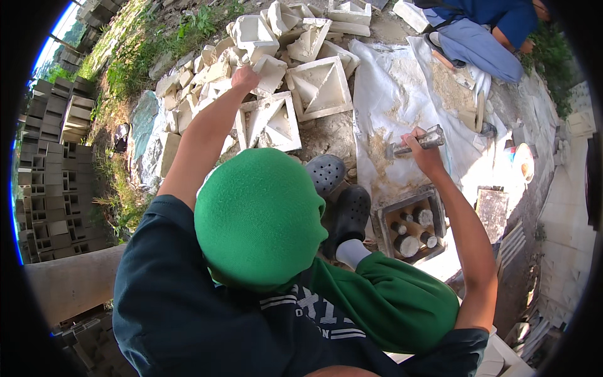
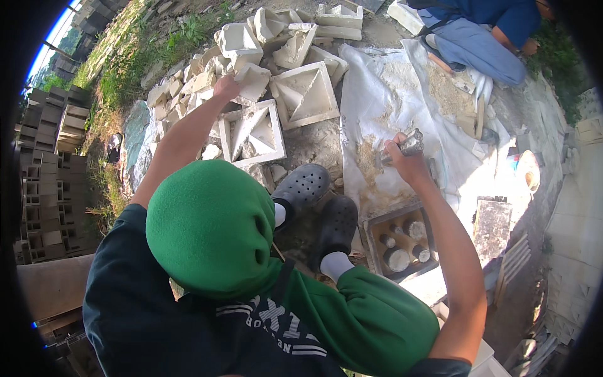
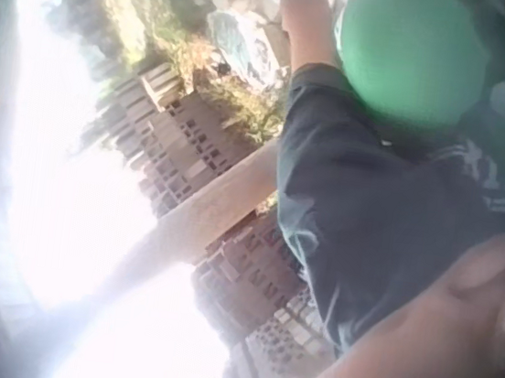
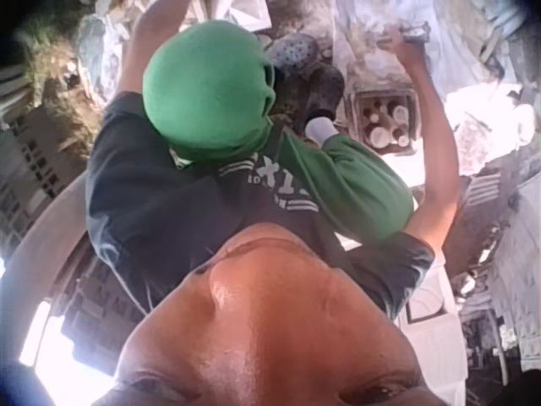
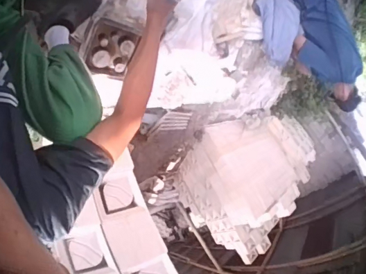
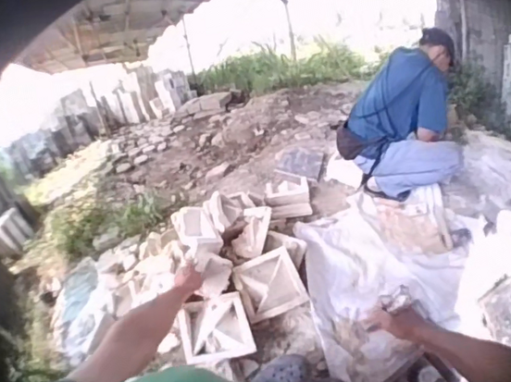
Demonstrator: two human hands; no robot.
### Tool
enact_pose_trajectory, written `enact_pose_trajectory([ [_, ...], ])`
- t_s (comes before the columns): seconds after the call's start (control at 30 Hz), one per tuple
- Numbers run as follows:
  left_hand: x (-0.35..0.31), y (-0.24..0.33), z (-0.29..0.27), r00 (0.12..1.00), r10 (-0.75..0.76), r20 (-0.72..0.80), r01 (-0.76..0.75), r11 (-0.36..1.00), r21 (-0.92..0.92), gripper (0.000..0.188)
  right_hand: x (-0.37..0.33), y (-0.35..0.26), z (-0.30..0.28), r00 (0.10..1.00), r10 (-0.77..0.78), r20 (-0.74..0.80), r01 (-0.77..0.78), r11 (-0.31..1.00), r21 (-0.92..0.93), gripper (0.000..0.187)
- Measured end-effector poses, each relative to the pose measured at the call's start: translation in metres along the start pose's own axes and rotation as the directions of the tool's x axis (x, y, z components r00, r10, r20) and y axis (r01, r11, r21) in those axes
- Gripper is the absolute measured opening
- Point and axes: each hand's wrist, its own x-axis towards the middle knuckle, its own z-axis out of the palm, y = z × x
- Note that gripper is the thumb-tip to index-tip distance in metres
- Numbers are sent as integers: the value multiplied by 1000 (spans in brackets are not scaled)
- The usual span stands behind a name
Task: The person uses a chisel and hammer to chip away pieces from a stone block on a workspace and uses a small scraper to clear away debris from a wooden tray.
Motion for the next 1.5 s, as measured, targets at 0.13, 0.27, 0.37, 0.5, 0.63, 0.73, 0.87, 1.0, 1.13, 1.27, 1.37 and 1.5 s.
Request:
enact_pose_trajectory([
  [0.13, 1, -1, 2, 997, 75, -35, -71, 992, 100, 30, 8, 13, 2, 990, -81, -118, 104, 973, 205, 21],
  [0.27, -1, 7, -14, 985, 164, 49, -170, 964, 205, 27, 12, 8, 7, 983, -34, -182, 78, 968, 240, 25],
  [0.37, -7, 10, -33, 959, 278, 57, -283, 920, 271, 27, 15, 6, 9, 983, -33, -181, 79, 964, 253, 25],
  [0.5, -7, 18, -78, 944, 323, 67, -329, 907, 264, 39, 19, 11, 0, 970, 30, -242, 64, 927, 369, 21],
  [0.63, 10, 12, -114, 974, 218, 53, -212, 971, -111, 53, 19, 8, -12, 957, 71, -282, 48, 918, 393, 21],
  [0.73, 17, 10, -136, 980, 184, 71, -164, 962, -219, 52, 17, 18, -17, 956, 61, -288, 67, 908, 413, 20],
  [0.87, 21, -9, -124, 976, 196, 94, -162, 945, -285, 47, 8, 13, -17, 947, 71, -314, 72, 904, 422, 20],
  [1.0, 3, 10, -100, 904, 302, 301, -32, 751, -659, 44, -2, 25, -16, 941, 88, -326, 69, 895, 441, 21],
  [1.13, -19, 50, -69, 784, 399, 475, 80, 694, -716, 41, -3, 20, -14, 931, 105, -348, 58, 902, 427, 22],
  [1.27, -59, 131, -28, 549, 532, 645, -108, 810, -577, 38, -1, 26, -15, 885, 157, -438, 88, 868, 488, 22],
  [1.37, -92, 182, 19, 327, 620, 714, -281, 785, -553, 41, -2, 26, -18, 840, 208, -502, 102, 848, 521, 25],
  [1.5, -120, 222, 113, 220, 680, 700, -329, 727, -603, 42, -11, 32, -32, 845, 242, -476, 54, 848, 526, 28],
])
